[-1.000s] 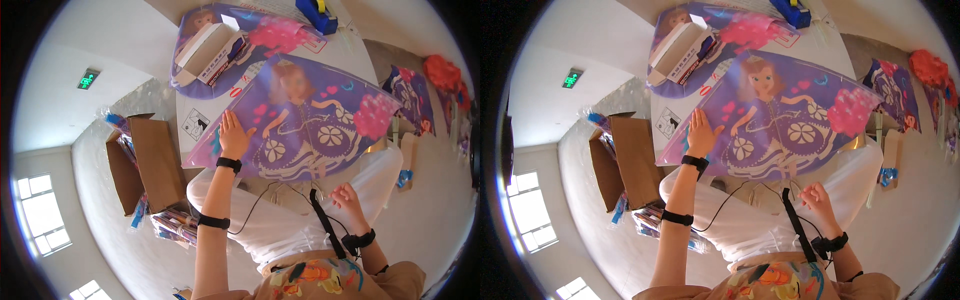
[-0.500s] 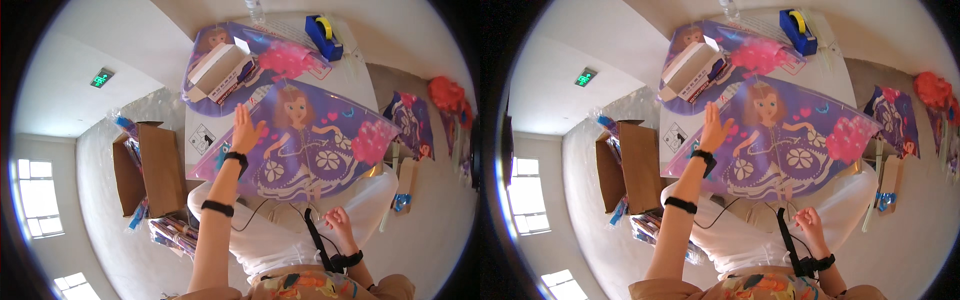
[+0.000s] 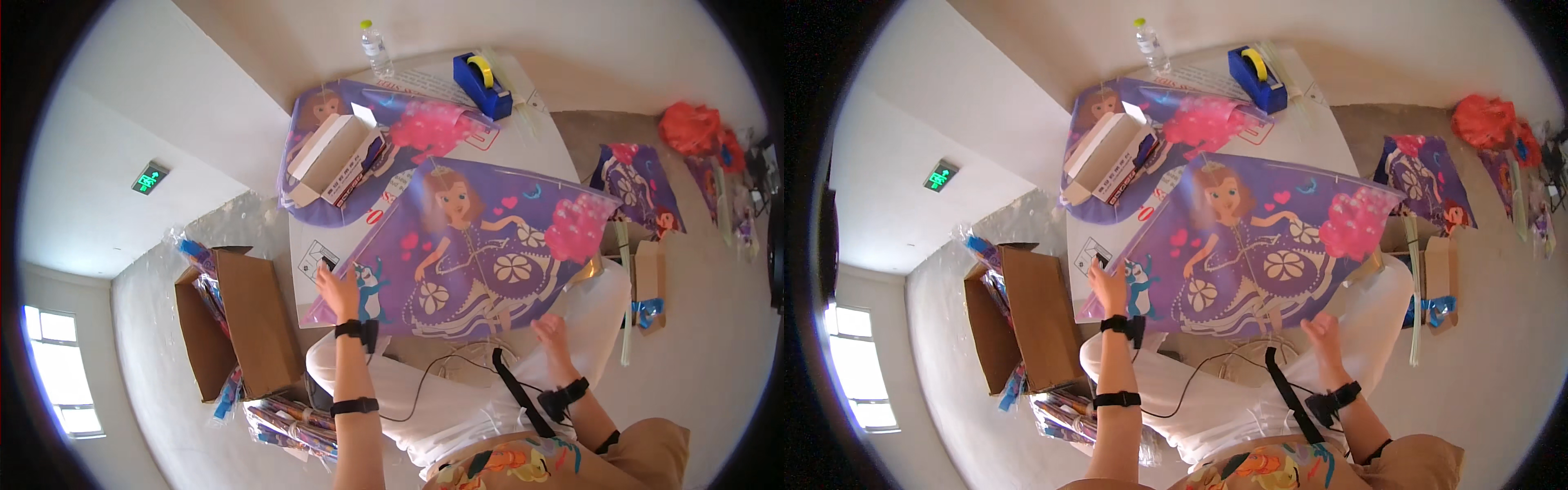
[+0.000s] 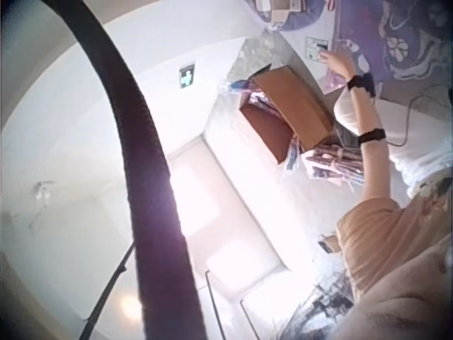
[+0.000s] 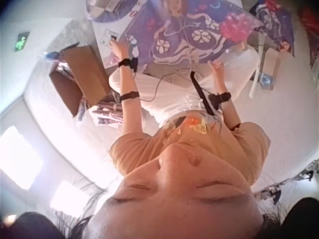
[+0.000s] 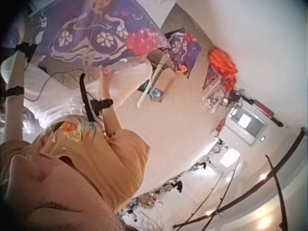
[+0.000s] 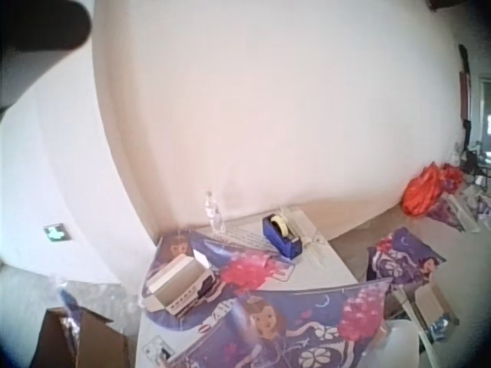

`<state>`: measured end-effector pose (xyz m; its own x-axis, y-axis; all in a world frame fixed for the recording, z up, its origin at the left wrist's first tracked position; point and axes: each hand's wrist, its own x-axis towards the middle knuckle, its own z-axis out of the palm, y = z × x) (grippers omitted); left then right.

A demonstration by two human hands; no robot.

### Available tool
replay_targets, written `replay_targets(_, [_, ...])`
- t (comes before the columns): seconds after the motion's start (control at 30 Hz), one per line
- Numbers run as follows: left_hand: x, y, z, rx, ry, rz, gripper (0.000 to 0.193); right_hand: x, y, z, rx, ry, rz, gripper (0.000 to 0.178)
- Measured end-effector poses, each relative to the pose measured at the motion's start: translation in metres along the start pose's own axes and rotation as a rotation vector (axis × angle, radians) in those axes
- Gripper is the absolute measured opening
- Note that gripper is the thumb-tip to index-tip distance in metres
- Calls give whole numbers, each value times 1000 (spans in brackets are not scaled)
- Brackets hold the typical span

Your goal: Assembling a plastic kite by inserting supporting rods and securing parts with tape.

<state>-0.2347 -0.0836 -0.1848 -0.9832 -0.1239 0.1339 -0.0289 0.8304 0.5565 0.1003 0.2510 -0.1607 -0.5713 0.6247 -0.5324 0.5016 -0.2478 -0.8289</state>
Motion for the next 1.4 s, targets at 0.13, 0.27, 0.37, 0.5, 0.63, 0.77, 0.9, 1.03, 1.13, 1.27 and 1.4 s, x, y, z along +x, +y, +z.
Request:
replay_targets(0.13, [3, -20, -31, 261, -137, -10, 66, 28, 1, -4, 144, 192, 5, 47])
replay_targets(0.27, [16, -17, -46, 239, -416, -39, 59, 23, -35, 2, 181, 86, 159, 39])
replay_targets(0.37, [37, -14, -52, 31, -191, 177, 51, 24, -33, 9, 224, -15, 122, 39])
replay_targets(0.5, [78, 92, -42, 142, 119, 556, 46, 27, -16, -6, 190, -20, 68, 39])
replay_targets(0.63, [128, 134, -22, 300, 153, 683, 39, 17, -41, 4, 399, -159, 27, 39])
replay_targets(0.77, [154, 133, -7, 519, 21, 536, 23, 17, -60, 11, 506, -125, 161, 37])
replay_targets(0.9, [150, 116, -38, 460, 43, 612, 9, 8, -100, 21, 135, -124, -100, 25])
replay_targets(1.03, [102, 135, -132, 298, 88, 699, 9, -1, -179, 34, -85, -150, -369, 20])
replay_targets(1.13, [62, 120, -207, 287, 73, 597, 14, 3, -239, 67, -171, -194, -727, 21])
replay_targets(1.27, [15, 78, -274, 344, 120, 481, 15, -2, -326, 146, -101, -391, -869, 24])
replay_targets(1.4, [-16, 46, -303, 370, 154, 405, 15, 6, -403, 217, 52, -508, -1021, 28])
